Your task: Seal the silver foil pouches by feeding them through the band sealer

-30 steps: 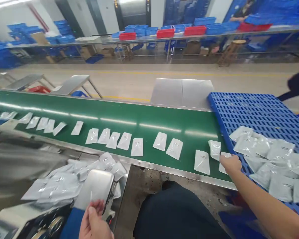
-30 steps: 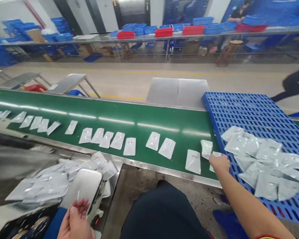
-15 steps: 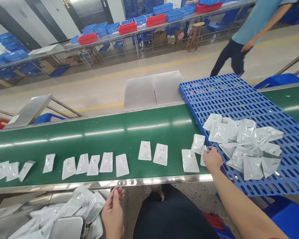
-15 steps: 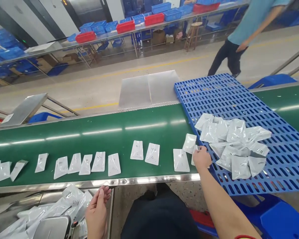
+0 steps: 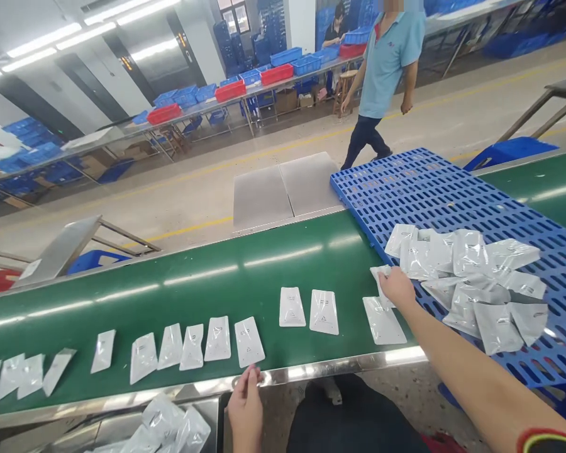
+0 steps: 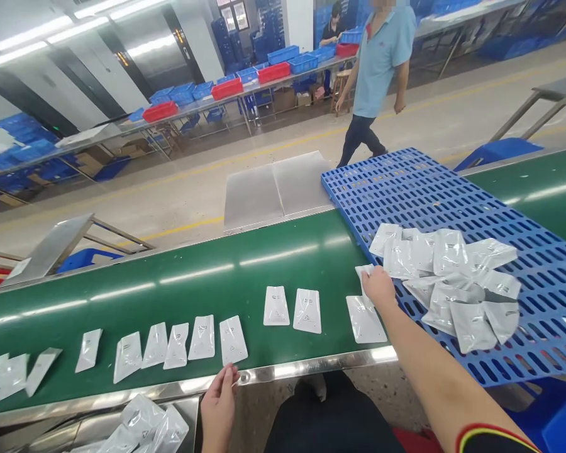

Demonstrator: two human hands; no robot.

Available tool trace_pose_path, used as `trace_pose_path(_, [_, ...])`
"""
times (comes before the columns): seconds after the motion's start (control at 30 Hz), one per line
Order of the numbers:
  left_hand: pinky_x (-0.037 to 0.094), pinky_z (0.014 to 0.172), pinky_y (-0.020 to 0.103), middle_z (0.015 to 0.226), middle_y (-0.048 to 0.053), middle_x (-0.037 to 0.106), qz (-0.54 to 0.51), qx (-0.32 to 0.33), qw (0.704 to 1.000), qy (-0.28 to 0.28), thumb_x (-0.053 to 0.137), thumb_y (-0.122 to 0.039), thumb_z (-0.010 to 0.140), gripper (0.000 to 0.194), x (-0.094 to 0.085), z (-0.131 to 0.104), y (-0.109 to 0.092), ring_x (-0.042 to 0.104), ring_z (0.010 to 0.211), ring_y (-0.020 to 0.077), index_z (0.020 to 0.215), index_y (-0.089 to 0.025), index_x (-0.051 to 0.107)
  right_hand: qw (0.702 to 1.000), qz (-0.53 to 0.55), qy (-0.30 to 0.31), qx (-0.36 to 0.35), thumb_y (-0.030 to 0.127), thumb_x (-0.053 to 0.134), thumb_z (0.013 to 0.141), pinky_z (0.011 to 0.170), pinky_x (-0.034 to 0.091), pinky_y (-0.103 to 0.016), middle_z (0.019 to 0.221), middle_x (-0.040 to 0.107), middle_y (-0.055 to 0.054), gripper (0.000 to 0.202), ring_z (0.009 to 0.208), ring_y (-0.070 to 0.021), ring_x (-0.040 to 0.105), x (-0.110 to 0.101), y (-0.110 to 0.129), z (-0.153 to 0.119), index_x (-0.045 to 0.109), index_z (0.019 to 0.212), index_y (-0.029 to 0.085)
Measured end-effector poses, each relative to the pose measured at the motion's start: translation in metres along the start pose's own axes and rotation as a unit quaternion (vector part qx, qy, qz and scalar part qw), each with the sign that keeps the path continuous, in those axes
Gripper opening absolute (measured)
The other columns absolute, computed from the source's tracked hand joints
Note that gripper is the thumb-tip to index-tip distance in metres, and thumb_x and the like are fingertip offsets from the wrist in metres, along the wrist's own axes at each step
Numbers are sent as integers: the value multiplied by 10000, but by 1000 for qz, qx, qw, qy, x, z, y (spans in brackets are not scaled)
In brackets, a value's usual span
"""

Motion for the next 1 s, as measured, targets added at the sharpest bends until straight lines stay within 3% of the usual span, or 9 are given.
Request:
trace_pose_path(0.1, [608,1070,518,1163,183,837,37,66,995,64,795,-599,861,520,51,1,-24,801,1134,361,1158,-173,821,999,-4,31,-24,387,706,896,970,485,-491,1144,729,-286,440,1181,-440,655,26,20,8,653,1202,75])
trace_pose_path(0.2, [559,1130,493,1254,197,811,107,109,983,98,729,-597,930,527,106,12,-42,760,1230,351,1224,-166,797,995,21,60,-74,316,631,927,974,490,-487,1053,754,-237,192,1123,-400,676,28,28,14,696,995,147])
trace_pose_path(0.3, [493,1190,455,1445,213,723,175,121,969,122,706,-515,972,525,153,34,-52,660,1388,346,1345,-147,736,988,62,51,-135,317,530,995,1043,481,-445,1187,758,-200,203,1193,-340,668,4,26,14,691,971,195])
trace_pose_path(0.43, [354,1275,457,1664,237,525,192,108,967,126,774,-431,941,667,202,71,-60,451,1572,370,1513,-128,612,969,191,5,-158,411,524,1012,1065,495,-393,1392,717,-142,282,1261,-292,661,-38,0,-17,658,1182,229])
trace_pose_path(0.53, [412,1213,460,1553,265,625,184,81,967,155,787,-412,925,707,236,92,-64,575,1452,366,1527,-95,593,975,200,56,-81,387,542,966,1021,518,-386,1317,752,-131,461,1158,-294,716,-45,-31,-55,591,1394,223])
trace_pose_path(0.67, [531,1033,412,1161,177,821,157,67,960,222,851,-439,844,535,272,90,-64,735,1113,304,1257,-107,771,985,100,140,2,481,493,966,1036,529,-445,1316,749,-201,614,1186,-367,724,-21,-59,-85,569,1468,136])
trace_pose_path(0.77, [567,907,387,997,137,831,129,69,953,264,852,-476,829,415,279,69,-59,740,920,266,1051,-126,825,987,31,154,19,687,536,911,1002,552,-499,1259,750,-247,760,1210,-441,705,-4,-68,-82,629,1394,107])
trace_pose_path(0.83, [573,837,369,951,126,825,108,72,951,281,830,-518,844,416,269,50,-53,729,848,248,1005,-134,826,987,0,163,-1,706,569,872,969,570,-513,1157,768,-235,649,1207,-457,700,3,-71,-76,728,1183,159])
trace_pose_path(1.0, [553,776,342,911,118,803,69,69,961,258,780,-612,868,510,203,14,-33,710,802,230,1012,-124,799,975,68,184,-101,640,607,808,929,606,-513,1065,805,-153,374,1137,-434,735,9,-62,-80,699,846,279])
Point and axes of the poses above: each hand's wrist, its own z-axis towards the middle knuckle, its own x-axis out of the palm, y = z × x, the point moved 2 cm from there along z, towards the middle knuckle
